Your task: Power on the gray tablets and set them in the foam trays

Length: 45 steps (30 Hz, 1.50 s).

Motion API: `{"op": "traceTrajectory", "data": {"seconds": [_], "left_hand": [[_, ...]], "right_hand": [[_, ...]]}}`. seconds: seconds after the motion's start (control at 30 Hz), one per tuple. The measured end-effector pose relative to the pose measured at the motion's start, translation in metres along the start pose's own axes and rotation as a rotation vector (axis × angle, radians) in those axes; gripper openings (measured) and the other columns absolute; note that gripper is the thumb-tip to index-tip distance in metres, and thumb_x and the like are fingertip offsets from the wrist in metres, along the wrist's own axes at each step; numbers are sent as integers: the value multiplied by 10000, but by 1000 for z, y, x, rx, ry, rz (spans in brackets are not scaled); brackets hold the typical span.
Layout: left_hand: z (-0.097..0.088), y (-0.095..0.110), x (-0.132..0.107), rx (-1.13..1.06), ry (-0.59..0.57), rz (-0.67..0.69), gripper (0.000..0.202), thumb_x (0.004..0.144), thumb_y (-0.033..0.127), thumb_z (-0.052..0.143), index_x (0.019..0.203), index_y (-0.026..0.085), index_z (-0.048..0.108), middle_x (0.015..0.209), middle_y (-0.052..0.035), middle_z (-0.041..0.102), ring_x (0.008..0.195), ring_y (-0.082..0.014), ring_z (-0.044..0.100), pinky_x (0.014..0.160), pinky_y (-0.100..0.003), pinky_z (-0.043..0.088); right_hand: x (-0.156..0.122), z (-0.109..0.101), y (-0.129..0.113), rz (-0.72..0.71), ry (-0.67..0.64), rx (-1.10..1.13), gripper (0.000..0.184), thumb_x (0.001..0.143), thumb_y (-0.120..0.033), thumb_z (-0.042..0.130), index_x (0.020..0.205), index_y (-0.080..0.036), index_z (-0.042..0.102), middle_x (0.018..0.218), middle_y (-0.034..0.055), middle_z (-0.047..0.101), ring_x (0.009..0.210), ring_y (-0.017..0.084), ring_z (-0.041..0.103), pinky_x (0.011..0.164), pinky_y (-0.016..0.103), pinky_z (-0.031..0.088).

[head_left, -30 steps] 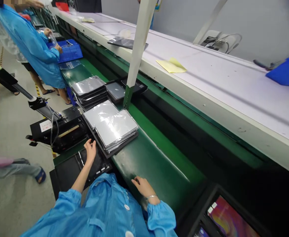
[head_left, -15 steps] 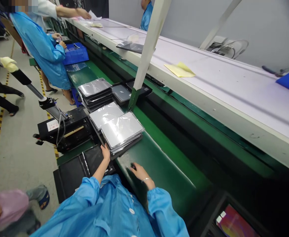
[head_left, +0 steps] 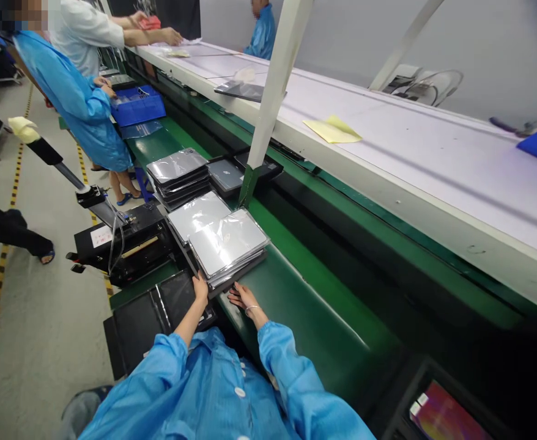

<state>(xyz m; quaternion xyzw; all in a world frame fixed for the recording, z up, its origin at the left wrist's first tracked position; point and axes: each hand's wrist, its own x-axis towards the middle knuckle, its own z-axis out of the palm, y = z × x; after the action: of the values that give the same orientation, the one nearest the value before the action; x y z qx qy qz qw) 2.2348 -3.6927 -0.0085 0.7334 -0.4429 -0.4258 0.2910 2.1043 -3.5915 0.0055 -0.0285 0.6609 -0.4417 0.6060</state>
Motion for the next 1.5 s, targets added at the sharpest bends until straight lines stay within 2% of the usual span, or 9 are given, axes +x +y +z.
{"op": "traceTrajectory", "data": {"seconds": [0.17, 0.3, 0.4, 0.5, 0.6, 0.7, 1.0, 1.2, 1.5], "left_hand": [[-27, 13, -13, 45, 157, 255, 488, 995, 397, 645, 1431, 199, 553, 1492, -141, 546, 1329, -328, 570, 1095, -590, 496], [-44, 62, 1, 103, 63, 647, 533, 1017, 379, 565, 1512, 204, 470, 1638, -196, 371, 1554, -344, 327, 1275, -550, 271], [-21, 125, 33, 190, -120, 873, 569, 968, 402, 656, 1484, 205, 516, 1615, -188, 438, 1536, -349, 373, 1277, -543, 281], [24, 183, 65, 277, -261, 993, 534, 955, 409, 696, 1422, 179, 572, 1535, -164, 540, 1435, -341, 503, 1207, -591, 385], [62, 213, 79, 347, -340, 1046, 410, 983, 403, 671, 1325, 179, 635, 1371, -124, 649, 1224, -283, 649, 1056, -544, 538], [74, 211, 76, 394, -356, 1101, 357, 994, 381, 662, 1284, 174, 652, 1317, -115, 669, 1160, -261, 672, 1005, -508, 572], [47, 164, 46, 569, -438, 1338, 389, 1048, 309, 550, 1407, 168, 602, 1529, -153, 584, 1433, -302, 543, 1220, -592, 390], [44, 164, 40, 680, -371, 1351, 540, 1073, 365, 358, 1552, 148, 479, 1680, -167, 407, 1597, -295, 321, 1320, -565, 197], [43, 165, 38, 669, -370, 1317, 503, 1046, 366, 425, 1495, 177, 552, 1626, -167, 495, 1551, -308, 409, 1309, -554, 219]], "right_hand": [[0, -17, 14, 4, 6, 51, 291, 1018, -373, 659, 1220, -164, 656, 1152, 67, 705, 931, 180, 709, 801, 361, 632], [-4, -42, 29, 9, 56, 68, 273, 1016, -367, 662, 1200, -166, 664, 1149, 66, 705, 932, 178, 706, 805, 360, 630], [-4, -52, 41, -8, 84, 86, 281, 1016, -372, 662, 1207, -166, 663, 1167, 71, 704, 960, 188, 708, 827, 374, 629], [-2, -52, 49, -33, 99, 101, 263, 1016, -369, 662, 1187, -169, 672, 1163, 69, 708, 962, 186, 708, 835, 374, 629], [0, -52, 55, -57, 106, 122, 259, 1012, -369, 668, 1171, -164, 676, 1146, 65, 713, 956, 185, 710, 837, 376, 627], [0, -55, 60, -82, 106, 159, 266, 1010, -374, 671, 1164, -157, 677, 1138, 65, 717, 964, 191, 714, 848, 387, 626], [0, -63, 68, -96, 99, 240, 247, 1012, -383, 667, 1099, -153, 693, 1084, 55, 736, 953, 187, 724, 868, 392, 621], [-1, -66, 66, -74, 77, 241, 240, 1015, -377, 665, 1086, -149, 694, 1079, 55, 738, 966, 190, 728, 875, 395, 623], [3, -66, 65, -28, 91, 256, 238, 1016, -378, 663, 1061, -147, 696, 1045, 48, 744, 942, 184, 733, 864, 387, 625]]}}
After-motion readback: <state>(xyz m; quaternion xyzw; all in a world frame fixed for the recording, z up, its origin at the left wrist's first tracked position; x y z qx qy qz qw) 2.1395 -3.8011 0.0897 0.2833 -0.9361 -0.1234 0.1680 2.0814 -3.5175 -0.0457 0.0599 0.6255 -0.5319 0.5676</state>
